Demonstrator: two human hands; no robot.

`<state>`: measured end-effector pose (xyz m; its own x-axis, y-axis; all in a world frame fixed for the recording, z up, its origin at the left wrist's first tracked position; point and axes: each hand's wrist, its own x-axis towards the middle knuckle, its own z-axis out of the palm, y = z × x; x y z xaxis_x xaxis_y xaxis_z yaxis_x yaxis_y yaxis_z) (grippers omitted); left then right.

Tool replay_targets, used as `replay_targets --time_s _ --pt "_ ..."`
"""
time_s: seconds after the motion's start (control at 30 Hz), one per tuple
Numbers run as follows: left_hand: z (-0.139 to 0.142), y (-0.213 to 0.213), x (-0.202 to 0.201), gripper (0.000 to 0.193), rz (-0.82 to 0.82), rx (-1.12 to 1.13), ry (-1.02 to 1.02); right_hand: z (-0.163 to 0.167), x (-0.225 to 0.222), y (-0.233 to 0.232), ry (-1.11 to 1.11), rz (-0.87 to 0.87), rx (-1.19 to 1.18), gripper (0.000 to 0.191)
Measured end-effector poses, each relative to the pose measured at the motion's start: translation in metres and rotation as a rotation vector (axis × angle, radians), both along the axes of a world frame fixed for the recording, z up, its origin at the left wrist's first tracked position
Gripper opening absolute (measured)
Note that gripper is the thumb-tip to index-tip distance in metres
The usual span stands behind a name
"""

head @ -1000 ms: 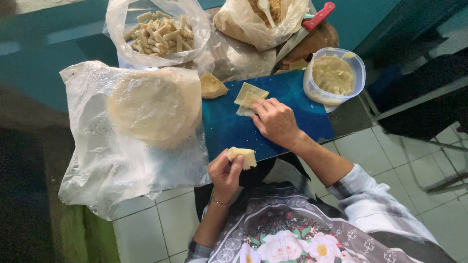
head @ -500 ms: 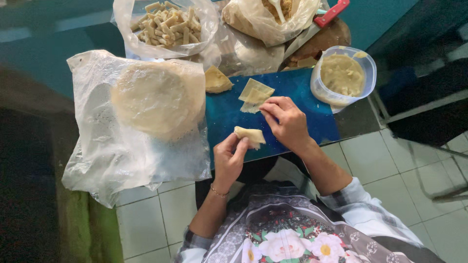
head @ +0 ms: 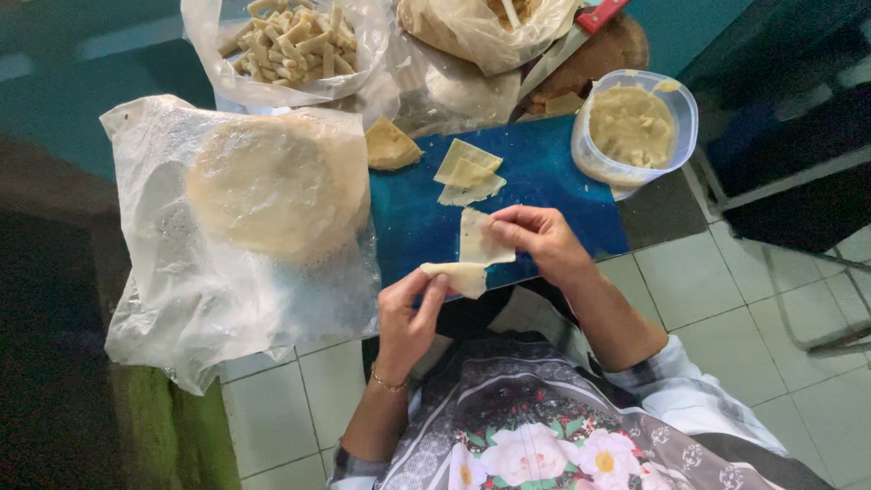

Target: The person sits at a table and folds triangular pastry wrappers around a filling. They take a wrapper, spoon filling from a plastic container onto it, fold and pinch the wrapper closed, and place the finished pastry in a row on the blue board, repeating with more wrappers.

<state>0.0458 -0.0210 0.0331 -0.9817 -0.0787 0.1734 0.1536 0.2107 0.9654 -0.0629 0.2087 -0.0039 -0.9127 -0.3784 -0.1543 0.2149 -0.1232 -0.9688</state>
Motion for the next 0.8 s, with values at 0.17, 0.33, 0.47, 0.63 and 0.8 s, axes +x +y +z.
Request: replay_targets --time_s 0.17,0.33,0.47,0.63,0.8 --pt "-0.008 -0.004 0.010 0.018 -0.009 0.151 0.032 0.014 -0.038 0.017 0.029 -0.155 -0.098 0.020" --pt "-0.018 0.001 0.008 0.020 0.022 0.258 0.003 0.036 -0.039 -0.002 0.920 -0.202 0.615 0.016" --pt "-0.021 0.001 0.008 0.021 0.020 0.309 0.010 0.037 -0.017 -0.019 1.259 0.028 0.861 0.024" --pt "-0.016 0.001 0.008 0.020 0.007 0.260 0.028 0.034 -0.006 -0.013 1.225 0.087 0.867 0.036" --pt "-0.011 0.007 0.004 0.017 -0.019 0.193 0.066 0.032 -0.006 -0.014 1.132 0.081 0.773 0.038"
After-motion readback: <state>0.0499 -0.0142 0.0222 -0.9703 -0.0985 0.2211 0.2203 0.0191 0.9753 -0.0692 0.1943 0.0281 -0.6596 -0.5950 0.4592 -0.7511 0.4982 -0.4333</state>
